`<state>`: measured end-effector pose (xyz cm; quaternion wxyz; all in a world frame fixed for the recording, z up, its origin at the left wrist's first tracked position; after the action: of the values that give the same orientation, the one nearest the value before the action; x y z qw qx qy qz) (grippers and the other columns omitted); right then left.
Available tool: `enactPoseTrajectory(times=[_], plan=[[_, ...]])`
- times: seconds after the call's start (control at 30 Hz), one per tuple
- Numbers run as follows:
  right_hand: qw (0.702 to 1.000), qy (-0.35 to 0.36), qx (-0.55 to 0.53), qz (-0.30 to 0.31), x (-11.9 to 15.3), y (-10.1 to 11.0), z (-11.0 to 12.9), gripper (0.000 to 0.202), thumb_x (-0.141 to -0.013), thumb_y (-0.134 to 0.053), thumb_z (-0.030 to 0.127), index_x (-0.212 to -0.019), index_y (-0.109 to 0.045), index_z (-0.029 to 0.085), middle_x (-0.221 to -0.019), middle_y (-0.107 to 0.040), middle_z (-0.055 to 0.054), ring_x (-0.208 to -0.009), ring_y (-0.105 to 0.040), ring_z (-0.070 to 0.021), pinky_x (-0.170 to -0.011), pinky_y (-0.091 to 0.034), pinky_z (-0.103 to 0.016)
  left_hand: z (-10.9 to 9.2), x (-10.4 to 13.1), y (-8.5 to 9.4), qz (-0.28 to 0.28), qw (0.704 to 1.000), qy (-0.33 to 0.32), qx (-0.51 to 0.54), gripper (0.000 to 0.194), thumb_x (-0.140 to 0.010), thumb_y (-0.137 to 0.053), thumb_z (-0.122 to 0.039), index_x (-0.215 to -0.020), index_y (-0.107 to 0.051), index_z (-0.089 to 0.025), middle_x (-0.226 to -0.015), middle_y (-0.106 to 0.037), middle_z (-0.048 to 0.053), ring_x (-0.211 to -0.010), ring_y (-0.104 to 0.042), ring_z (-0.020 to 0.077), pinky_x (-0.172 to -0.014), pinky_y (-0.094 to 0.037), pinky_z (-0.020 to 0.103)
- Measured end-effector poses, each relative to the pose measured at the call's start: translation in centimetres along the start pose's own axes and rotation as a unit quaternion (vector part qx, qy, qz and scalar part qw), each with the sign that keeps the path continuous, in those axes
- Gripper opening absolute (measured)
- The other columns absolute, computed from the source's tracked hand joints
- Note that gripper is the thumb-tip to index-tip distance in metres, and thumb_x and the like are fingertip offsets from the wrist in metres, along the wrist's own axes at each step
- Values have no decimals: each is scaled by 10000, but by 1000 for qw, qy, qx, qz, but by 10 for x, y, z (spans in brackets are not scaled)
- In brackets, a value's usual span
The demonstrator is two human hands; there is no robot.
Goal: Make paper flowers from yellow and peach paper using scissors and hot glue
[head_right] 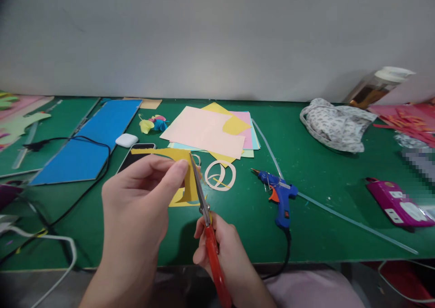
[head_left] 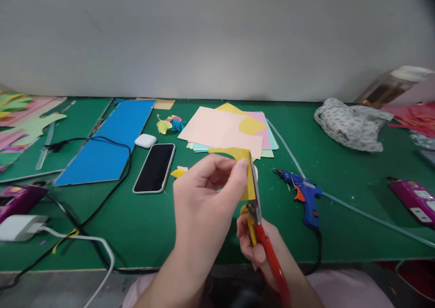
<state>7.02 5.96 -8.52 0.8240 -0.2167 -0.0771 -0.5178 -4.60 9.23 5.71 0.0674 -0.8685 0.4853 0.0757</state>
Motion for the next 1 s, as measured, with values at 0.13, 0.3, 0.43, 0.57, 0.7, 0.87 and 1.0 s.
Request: enactPoseTrajectory(times=[0.13,0.3,0.43,0.57,0.7,0.87,1.0], plan=[[1000,-16,-1,-8,1,0,2,750,-359,-580,837,-701,-465,179,-438,-312,111,-395,-229,-22,-380,-195,-174,1,-1,0,-3,1000,6,-2,135,-686,-674,-196,-574,-601,-174,-527,-579,-51,-475,-539,53,-450,-444,122],[1000,5,0,4,2,-2,5,740,-405,-566,839,-725,-478,178,-442,-358,98,-387,-253,-29,-372,-213,-176,3,-1,-2,7,1000,9,5,140,-693,-665,-199,-572,-600,-173,-527,-586,-46,-484,-557,70,-458,-458,141],[999,26,-15,17,0,0,-6,724,-419,-604,811,-752,-505,175,-451,-359,96,-389,-285,-38,-363,-260,-174,6,-3,-1,15,1000,13,15,139,-705,-666,-239,-594,-610,-177,-550,-601,-38,-504,-569,78,-470,-466,153],[996,-54,-67,15,-5,10,-43,573,-569,-599,730,-715,-497,185,-443,-336,97,-331,-285,-36,-306,-241,-161,13,-10,5,-10,996,46,73,158,-694,-667,-249,-586,-588,-164,-532,-586,-27,-488,-572,92,-464,-472,184],[986,-145,-70,41,-2,15,-77,469,-699,-531,658,-716,-506,190,-460,-364,83,-315,-322,-40,-301,-258,-149,13,-15,10,-20,993,46,106,160,-702,-666,-264,-614,-580,-162,-553,-610,-17,-507,-616,125,-464,-494,216],[987,-154,-52,6,5,23,-86,435,-785,-441,624,-723,-516,200,-458,-333,79,-316,-340,-53,-313,-238,-158,7,-15,16,-44,994,18,101,159,-727,-653,-254,-618,-573,-169,-530,-606,-36,-527,-650,137,-505,-520,228],[992,-123,-16,5,5,21,-78,451,-809,-391,621,-721,-527,200,-443,-327,72,-327,-357,-68,-324,-233,-175,2,-13,20,-67,994,8,82,161,-731,-648,-232,-605,-572,-167,-524,-605,-40,-527,-655,136,-493,-510,212]])
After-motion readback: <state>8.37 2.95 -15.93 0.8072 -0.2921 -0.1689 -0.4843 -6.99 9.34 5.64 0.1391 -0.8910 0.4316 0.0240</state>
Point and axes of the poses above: each hand's wrist, its own x-axis away from the middle knuckle, its own y-axis out of the back of the hand, z = x × y, the point moved 10 cm from there along -x, towards the middle knuckle
